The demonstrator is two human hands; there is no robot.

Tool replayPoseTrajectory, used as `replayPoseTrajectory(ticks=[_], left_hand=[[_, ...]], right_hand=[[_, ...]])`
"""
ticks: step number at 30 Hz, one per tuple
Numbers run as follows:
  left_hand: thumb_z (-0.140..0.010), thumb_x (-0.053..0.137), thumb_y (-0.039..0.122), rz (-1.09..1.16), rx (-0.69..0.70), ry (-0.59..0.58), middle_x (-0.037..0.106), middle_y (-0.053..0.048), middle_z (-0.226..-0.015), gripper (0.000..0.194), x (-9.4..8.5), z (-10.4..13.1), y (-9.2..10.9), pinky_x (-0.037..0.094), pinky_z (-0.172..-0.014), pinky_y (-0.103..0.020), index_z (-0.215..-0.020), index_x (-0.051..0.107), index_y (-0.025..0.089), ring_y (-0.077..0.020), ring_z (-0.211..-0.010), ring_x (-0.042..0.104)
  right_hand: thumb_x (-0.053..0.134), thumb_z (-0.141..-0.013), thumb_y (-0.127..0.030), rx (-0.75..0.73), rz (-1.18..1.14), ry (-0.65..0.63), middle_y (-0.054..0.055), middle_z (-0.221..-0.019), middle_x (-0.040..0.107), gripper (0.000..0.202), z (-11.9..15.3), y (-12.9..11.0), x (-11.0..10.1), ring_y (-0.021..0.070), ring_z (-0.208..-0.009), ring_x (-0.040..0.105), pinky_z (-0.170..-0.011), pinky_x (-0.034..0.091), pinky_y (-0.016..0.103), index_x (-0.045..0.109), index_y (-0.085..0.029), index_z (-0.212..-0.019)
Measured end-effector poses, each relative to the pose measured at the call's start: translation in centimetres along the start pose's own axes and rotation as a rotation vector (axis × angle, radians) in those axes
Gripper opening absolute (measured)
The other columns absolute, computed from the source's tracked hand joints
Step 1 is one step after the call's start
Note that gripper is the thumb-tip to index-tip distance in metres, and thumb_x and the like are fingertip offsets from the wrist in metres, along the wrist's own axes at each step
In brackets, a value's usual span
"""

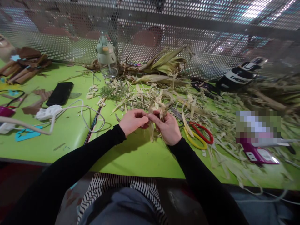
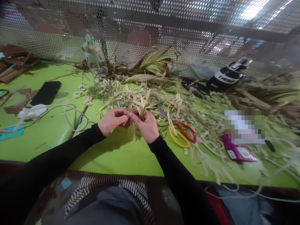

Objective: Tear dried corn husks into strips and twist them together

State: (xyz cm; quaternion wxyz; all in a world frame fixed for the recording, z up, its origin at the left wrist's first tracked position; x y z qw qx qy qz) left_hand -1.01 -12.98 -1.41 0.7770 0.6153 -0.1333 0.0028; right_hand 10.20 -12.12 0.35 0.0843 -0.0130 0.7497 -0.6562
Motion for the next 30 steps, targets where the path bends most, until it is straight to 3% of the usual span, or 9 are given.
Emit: replayPoseTrajectory(ticks=[5, 12, 17, 19, 23, 27, 30], left_hand=[[-0.073, 0.057, 0.007, 0.075, -0.061, -0.008, 0.059, 0.003, -0.056, 0.011, -0.1, 0.1, -0.5, 0.047, -0.049, -0.017, -0.065, 0.055, 0.014, -0.0062, -0.049, 0.059], [-0.074, 0.063, 0.017, 0.250, -0.185, -0.026, 0.061, 0.001, -0.059, 0.017, 0.3, 0.3, -1.5, 0.037, -0.037, -0.012, -0.063, 0.051, 0.015, -0.0044, -0.045, 0.055], [-0.075, 0.060, 0.013, 0.320, -0.207, -0.059, 0.060, 0.002, -0.059, 0.013, 0.7, 0.4, -1.6, 0.035, -0.035, -0.010, -0.065, 0.051, 0.015, -0.0035, -0.044, 0.054], [-0.075, 0.059, 0.011, 0.307, -0.203, -0.050, 0.060, 0.002, -0.060, 0.012, 0.6, 0.4, -1.5, 0.034, -0.035, -0.010, -0.066, 0.052, 0.015, -0.0032, -0.045, 0.055], [-0.076, 0.062, 0.015, 0.183, -0.169, -0.046, 0.062, 0.000, -0.067, 0.010, 0.1, 0.2, -1.2, 0.037, -0.038, -0.012, -0.068, 0.055, 0.014, -0.0053, -0.050, 0.060], [-0.074, 0.068, 0.027, 0.025, -0.180, -0.228, 0.068, -0.003, -0.077, 0.015, 1.7, 0.5, -1.7, 0.041, -0.042, -0.015, -0.076, 0.062, 0.014, -0.0076, -0.054, 0.062], [-0.073, 0.068, 0.017, -0.073, -0.166, -0.254, 0.066, -0.002, -0.067, 0.008, 2.1, 0.7, -1.8, 0.041, -0.043, -0.014, -0.072, 0.062, 0.012, -0.0063, -0.050, 0.060]], right_hand=[[0.076, -0.066, -0.037, -0.112, -0.087, 0.011, -0.001, -0.074, 0.059, 0.024, 0.2, -1.0, 0.1, 0.0113, -0.061, 0.052, -0.055, 0.044, 0.024, 0.061, -0.021, -0.074], [0.075, -0.069, -0.032, -0.335, -0.031, 0.081, -0.001, -0.077, 0.059, 0.015, 0.6, -2.4, -0.2, 0.0137, -0.070, 0.055, -0.066, 0.048, 0.029, 0.063, -0.023, -0.071], [0.072, -0.073, -0.026, -0.426, -0.003, 0.112, 0.000, -0.084, 0.060, 0.006, 1.0, -2.9, -0.4, 0.0152, -0.079, 0.058, -0.074, 0.048, 0.032, 0.067, -0.026, -0.075], [0.073, -0.072, -0.026, -0.394, -0.004, 0.113, 0.000, -0.082, 0.060, 0.007, 1.1, -2.7, -0.3, 0.0154, -0.077, 0.058, -0.071, 0.048, 0.032, 0.067, -0.026, -0.075], [0.071, -0.074, -0.035, -0.215, -0.074, 0.161, -0.003, -0.066, 0.055, 0.013, 0.7, -1.4, -0.8, 0.0104, -0.052, 0.049, -0.049, 0.043, 0.026, 0.063, -0.025, -0.077], [0.070, -0.074, -0.041, -0.150, -0.041, 0.264, -0.005, -0.064, 0.053, 0.023, 0.3, -1.1, -2.0, 0.0078, -0.047, 0.044, -0.042, 0.037, 0.022, 0.058, -0.022, -0.078], [0.070, -0.071, -0.046, -0.073, -0.077, 0.279, -0.006, -0.060, 0.050, 0.030, 0.1, -0.6, -2.5, 0.0066, -0.043, 0.042, -0.038, 0.033, 0.020, 0.055, -0.021, -0.079]])
Point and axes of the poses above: each hand's wrist, its own z-axis away from the middle knuckle, its own x-axis out of the palm, y = z × x, the point moved 10 cm from there along -z, towards the middle knuckle
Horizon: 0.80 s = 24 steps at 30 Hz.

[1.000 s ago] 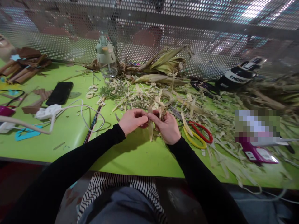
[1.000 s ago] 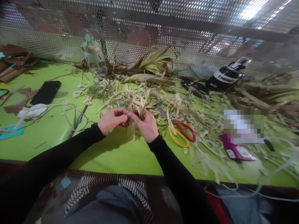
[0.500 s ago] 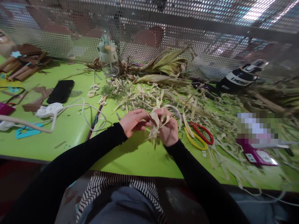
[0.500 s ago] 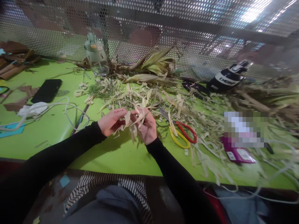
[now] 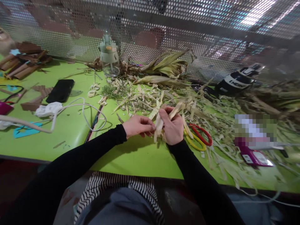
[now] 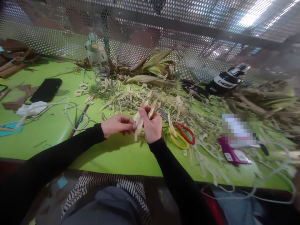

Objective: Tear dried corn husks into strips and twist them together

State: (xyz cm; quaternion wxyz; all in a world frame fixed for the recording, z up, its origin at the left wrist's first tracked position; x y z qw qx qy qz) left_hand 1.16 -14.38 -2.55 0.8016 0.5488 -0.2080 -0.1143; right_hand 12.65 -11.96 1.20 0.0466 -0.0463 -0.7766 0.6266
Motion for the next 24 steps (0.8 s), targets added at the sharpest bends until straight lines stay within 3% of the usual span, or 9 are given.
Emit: replayPoseTrajectory(ticks=[4, 8, 13, 16, 20, 24], left_hand=[[-0.079, 0.060, 0.012, 0.021, 0.077, 0.129, 0.063, 0.000, -0.061, 0.009, -1.1, 0.2, 1.1, 0.039, -0.042, -0.014, -0.069, 0.060, 0.013, -0.0051, -0.047, 0.058], [-0.080, 0.059, 0.012, 0.036, 0.121, 0.230, 0.060, 0.002, -0.059, 0.009, -2.5, 0.5, 1.9, 0.041, -0.042, -0.014, -0.071, 0.059, 0.014, -0.0055, -0.048, 0.058], [-0.080, 0.056, 0.012, 0.001, 0.140, 0.226, 0.059, 0.002, -0.062, 0.009, -2.7, 0.5, 2.0, 0.040, -0.044, -0.014, -0.072, 0.058, 0.014, -0.0052, -0.049, 0.058], [-0.078, 0.062, 0.022, -0.041, 0.226, 0.250, 0.061, 0.001, -0.073, 0.008, -3.0, 0.8, 2.9, 0.039, -0.045, -0.014, -0.081, 0.060, 0.014, -0.0043, -0.052, 0.057], [-0.072, 0.071, 0.029, -0.016, 0.407, 0.267, 0.064, 0.000, -0.080, 0.026, -4.2, 1.3, 5.0, 0.041, -0.050, -0.014, -0.094, 0.065, 0.014, -0.0034, -0.056, 0.053], [-0.081, 0.062, 0.033, 0.186, 0.331, 0.259, 0.066, -0.003, -0.072, 0.022, -6.2, 0.9, 4.9, 0.037, -0.043, -0.012, -0.084, 0.069, 0.012, -0.0025, -0.051, 0.051]], right_hand=[[0.065, -0.075, -0.053, 0.091, -0.066, -0.142, -0.010, -0.045, 0.036, 0.035, 0.2, 0.2, 1.1, 0.0043, -0.033, 0.028, -0.032, 0.021, 0.020, 0.056, -0.020, -0.081], [0.070, -0.073, -0.045, 0.114, 0.059, -0.299, -0.009, -0.045, 0.039, 0.029, 0.8, 0.3, 2.3, 0.0039, -0.036, 0.029, -0.034, 0.021, 0.020, 0.060, -0.018, -0.077], [0.071, -0.072, -0.041, 0.144, -0.005, -0.290, -0.010, -0.047, 0.037, 0.029, 0.7, 0.9, 2.3, 0.0037, -0.037, 0.029, -0.034, 0.021, 0.020, 0.053, -0.018, -0.069], [0.072, -0.071, -0.040, 0.194, -0.025, -0.297, -0.010, -0.047, 0.038, 0.029, 0.9, 1.2, 2.4, 0.0034, -0.036, 0.027, -0.034, 0.020, 0.020, 0.051, -0.019, -0.070], [0.071, -0.072, -0.037, 0.271, 0.072, -0.489, -0.010, -0.048, 0.039, 0.026, 2.1, 1.4, 3.9, 0.0027, -0.036, 0.027, -0.035, 0.019, 0.020, 0.054, -0.017, -0.070], [0.070, -0.074, -0.038, 0.244, 0.082, -0.613, -0.010, -0.047, 0.040, 0.024, 2.9, 0.8, 5.0, 0.0031, -0.036, 0.028, -0.036, 0.019, 0.021, 0.059, -0.017, -0.072]])
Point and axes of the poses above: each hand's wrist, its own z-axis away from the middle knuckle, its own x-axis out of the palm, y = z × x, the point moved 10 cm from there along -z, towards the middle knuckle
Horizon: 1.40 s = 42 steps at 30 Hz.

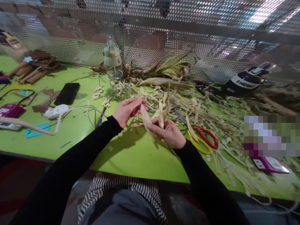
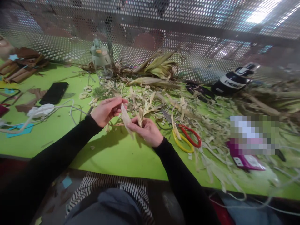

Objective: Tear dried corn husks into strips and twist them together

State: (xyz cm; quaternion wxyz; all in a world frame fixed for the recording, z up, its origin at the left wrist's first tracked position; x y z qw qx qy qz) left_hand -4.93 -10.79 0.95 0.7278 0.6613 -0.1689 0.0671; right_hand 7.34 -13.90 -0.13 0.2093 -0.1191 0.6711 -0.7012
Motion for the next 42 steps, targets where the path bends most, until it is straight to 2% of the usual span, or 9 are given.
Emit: replayPoseTrajectory(ticks=[3, 7, 13, 18, 21, 23, 28, 37, 42], left_hand=[[-0.087, 0.054, 0.035, 0.054, -0.115, -0.021, 0.066, -0.005, -0.072, 0.028, -0.4, -0.2, -0.6, 0.039, -0.042, -0.011, -0.082, 0.069, 0.012, -0.0036, -0.053, 0.054], [-0.087, 0.054, 0.038, 0.054, -0.133, -0.040, 0.065, -0.004, -0.072, 0.030, -0.3, -0.2, -0.6, 0.041, -0.042, -0.011, -0.082, 0.068, 0.012, -0.0029, -0.050, 0.054], [-0.080, 0.059, 0.020, 0.095, -0.125, -0.095, 0.065, -0.002, -0.073, 0.011, 0.2, -0.1, -0.4, 0.044, -0.047, -0.012, -0.082, 0.065, 0.011, -0.0041, -0.055, 0.059], [-0.075, 0.060, 0.010, 0.089, -0.139, -0.311, 0.066, -0.002, -0.081, 0.025, 2.5, 0.7, -0.6, 0.049, -0.059, -0.018, -0.098, 0.065, 0.014, -0.0060, -0.063, 0.061], [-0.074, 0.068, 0.016, 0.005, -0.174, -0.394, 0.066, -0.002, -0.083, 0.017, 3.4, 1.4, -1.4, 0.049, -0.059, -0.019, -0.090, 0.064, 0.014, -0.0065, -0.066, 0.061], [-0.072, 0.071, 0.021, -0.017, -0.176, -0.356, 0.065, -0.001, -0.077, 0.016, 3.2, 1.3, -1.5, 0.047, -0.055, -0.017, -0.080, 0.061, 0.013, -0.0070, -0.064, 0.061], [-0.073, 0.070, 0.021, -0.120, -0.103, -0.223, 0.062, 0.002, -0.063, 0.017, 2.3, 0.7, -1.0, 0.040, -0.045, -0.015, -0.072, 0.056, 0.012, -0.0041, -0.049, 0.055], [-0.068, 0.072, 0.023, -0.353, -0.060, -0.274, 0.054, 0.005, -0.059, 0.020, 3.2, 1.2, -1.0, 0.034, -0.047, -0.016, -0.073, 0.055, 0.013, -0.0029, -0.049, 0.046], [-0.071, 0.065, 0.020, -0.451, -0.049, -0.234, 0.048, 0.006, -0.055, 0.014, 2.8, 0.9, -1.4, 0.030, -0.047, -0.017, -0.067, 0.053, 0.013, -0.0037, -0.049, 0.041]], right_hand=[[0.070, -0.074, -0.038, -0.007, -0.002, -0.016, -0.010, -0.046, 0.040, 0.023, 0.0, 0.0, 0.1, 0.0035, -0.036, 0.028, -0.036, 0.019, 0.021, 0.061, -0.017, -0.074], [0.068, -0.076, -0.040, -0.001, -0.020, -0.005, -0.010, -0.045, 0.041, 0.024, -0.3, 0.6, -0.2, 0.0039, -0.035, 0.028, -0.035, 0.019, 0.021, 0.061, -0.018, -0.076], [0.067, -0.077, -0.039, 0.078, -0.105, 0.006, -0.010, -0.046, 0.036, 0.023, -0.3, 1.4, -0.6, 0.0035, -0.036, 0.027, -0.035, 0.018, 0.019, 0.057, -0.017, -0.075], [0.057, -0.077, -0.037, 0.204, -0.234, -0.120, -0.006, -0.050, 0.041, 0.024, 0.2, 1.6, 1.0, 0.0037, -0.036, 0.025, -0.033, 0.015, 0.020, 0.054, -0.016, -0.065], [0.054, -0.078, -0.041, 0.236, -0.278, -0.218, -0.004, -0.054, 0.045, 0.029, 0.4, 1.7, 2.2, 0.0041, -0.038, 0.025, -0.033, 0.016, 0.020, 0.051, -0.017, -0.061], [0.054, -0.081, -0.045, 0.176, -0.201, -0.152, -0.004, -0.056, 0.046, 0.031, 0.0, 1.5, 1.4, 0.0043, -0.039, 0.025, -0.034, 0.017, 0.020, 0.056, -0.016, -0.067], [0.065, -0.078, -0.044, -0.073, -0.036, 0.200, -0.007, -0.057, 0.045, 0.027, -0.1, -0.5, -2.7, 0.0039, -0.040, 0.028, -0.036, 0.018, 0.021, 0.062, -0.018, -0.085], [0.067, -0.075, -0.038, -0.096, 0.027, 0.207, -0.008, -0.048, 0.040, 0.023, 0.2, -1.4, -2.4, 0.0047, -0.040, 0.029, -0.039, 0.021, 0.021, 0.058, -0.017, -0.072], [0.064, -0.076, -0.036, -0.106, 0.184, 0.229, -0.004, -0.058, 0.051, 0.021, 0.4, -2.2, -2.4, 0.0072, -0.048, 0.039, -0.047, 0.031, 0.023, 0.061, -0.016, -0.076]])
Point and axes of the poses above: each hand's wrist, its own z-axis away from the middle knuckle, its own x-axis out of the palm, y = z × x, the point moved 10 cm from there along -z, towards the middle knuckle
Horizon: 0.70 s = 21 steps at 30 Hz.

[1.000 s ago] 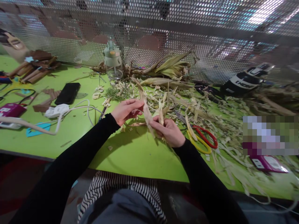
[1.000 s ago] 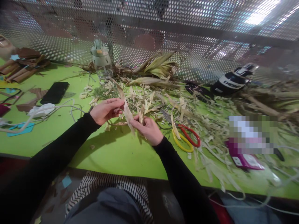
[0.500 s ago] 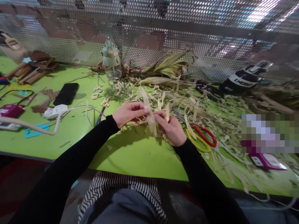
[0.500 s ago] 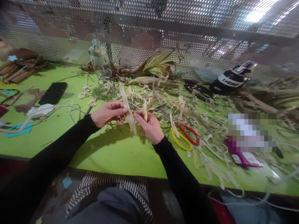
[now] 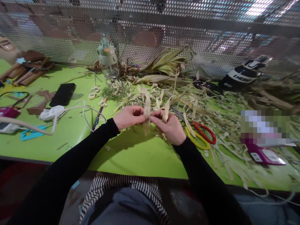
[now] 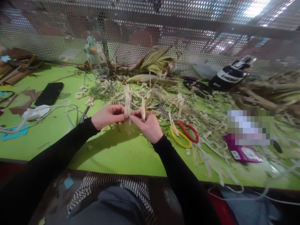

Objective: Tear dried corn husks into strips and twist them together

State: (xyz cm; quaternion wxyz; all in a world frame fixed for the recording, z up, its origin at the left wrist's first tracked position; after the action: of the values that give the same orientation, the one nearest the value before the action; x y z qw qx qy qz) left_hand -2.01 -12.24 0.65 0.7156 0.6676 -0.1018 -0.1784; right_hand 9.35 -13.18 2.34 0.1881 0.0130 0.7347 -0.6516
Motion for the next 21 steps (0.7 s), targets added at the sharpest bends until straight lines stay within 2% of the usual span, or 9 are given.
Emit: replayPoseTrajectory(ticks=[4, 9, 11, 16, 19, 21], left_hand=[[-0.068, 0.067, 0.021, -0.078, 0.080, 0.043, 0.047, 0.006, -0.056, 0.017, -0.1, -0.1, 0.3, 0.030, -0.048, -0.019, -0.065, 0.053, 0.014, -0.0045, -0.050, 0.039], [-0.071, 0.063, 0.022, -0.221, 0.164, 0.077, 0.050, 0.004, -0.060, 0.011, 0.1, 0.3, 0.9, 0.034, -0.053, -0.021, -0.068, 0.055, 0.015, -0.0074, -0.054, 0.043], [-0.072, 0.061, 0.022, -0.337, 0.218, 0.106, 0.050, 0.004, -0.059, 0.010, 0.1, 0.6, 1.6, 0.034, -0.053, -0.022, -0.067, 0.055, 0.016, -0.0084, -0.054, 0.042], [-0.078, 0.056, 0.024, -0.545, 0.342, 0.169, 0.050, 0.002, -0.060, 0.016, 0.8, 1.3, 3.0, 0.033, -0.059, -0.024, -0.064, 0.053, 0.017, -0.0107, -0.057, 0.043], [-0.080, 0.055, 0.029, -0.616, 0.347, 0.205, 0.048, 0.001, -0.059, 0.020, 1.2, 1.5, 2.9, 0.032, -0.058, -0.025, -0.064, 0.052, 0.017, -0.0116, -0.057, 0.042], [-0.080, 0.055, 0.030, -0.684, 0.371, 0.247, 0.053, 0.000, -0.065, 0.017, 1.3, 1.6, 3.0, 0.031, -0.058, -0.025, -0.070, 0.055, 0.017, -0.0120, -0.059, 0.043]], right_hand=[[0.062, -0.076, -0.034, -0.028, 0.173, 0.007, 0.000, -0.066, 0.057, 0.018, 0.0, 0.1, -0.2, 0.0104, -0.055, 0.046, -0.053, 0.036, 0.025, 0.061, -0.016, -0.075], [0.059, -0.079, -0.034, -0.078, 0.188, 0.027, -0.001, -0.063, 0.052, 0.016, 0.2, 0.2, 0.0, 0.0096, -0.050, 0.040, -0.048, 0.033, 0.025, 0.056, -0.018, -0.074], [0.057, -0.080, -0.031, -0.128, 0.217, 0.010, -0.001, -0.063, 0.051, 0.015, 0.4, -0.4, 0.4, 0.0100, -0.050, 0.038, -0.049, 0.032, 0.025, 0.054, -0.019, -0.072], [0.054, -0.076, -0.019, -0.276, 0.555, 0.082, -0.003, -0.059, 0.039, 0.021, 0.8, -2.6, 0.5, 0.0107, -0.052, 0.034, -0.053, 0.029, 0.026, 0.038, -0.021, -0.062], [0.053, -0.073, -0.017, -0.296, 0.580, 0.069, -0.003, -0.060, 0.039, 0.019, 0.7, -2.8, 0.5, 0.0109, -0.054, 0.035, -0.055, 0.029, 0.026, 0.038, -0.021, -0.063], [0.052, -0.074, -0.017, -0.270, 0.540, 0.027, -0.002, -0.060, 0.041, 0.017, 0.4, -2.4, 0.6, 0.0107, -0.054, 0.036, -0.056, 0.030, 0.026, 0.040, -0.020, -0.062]])
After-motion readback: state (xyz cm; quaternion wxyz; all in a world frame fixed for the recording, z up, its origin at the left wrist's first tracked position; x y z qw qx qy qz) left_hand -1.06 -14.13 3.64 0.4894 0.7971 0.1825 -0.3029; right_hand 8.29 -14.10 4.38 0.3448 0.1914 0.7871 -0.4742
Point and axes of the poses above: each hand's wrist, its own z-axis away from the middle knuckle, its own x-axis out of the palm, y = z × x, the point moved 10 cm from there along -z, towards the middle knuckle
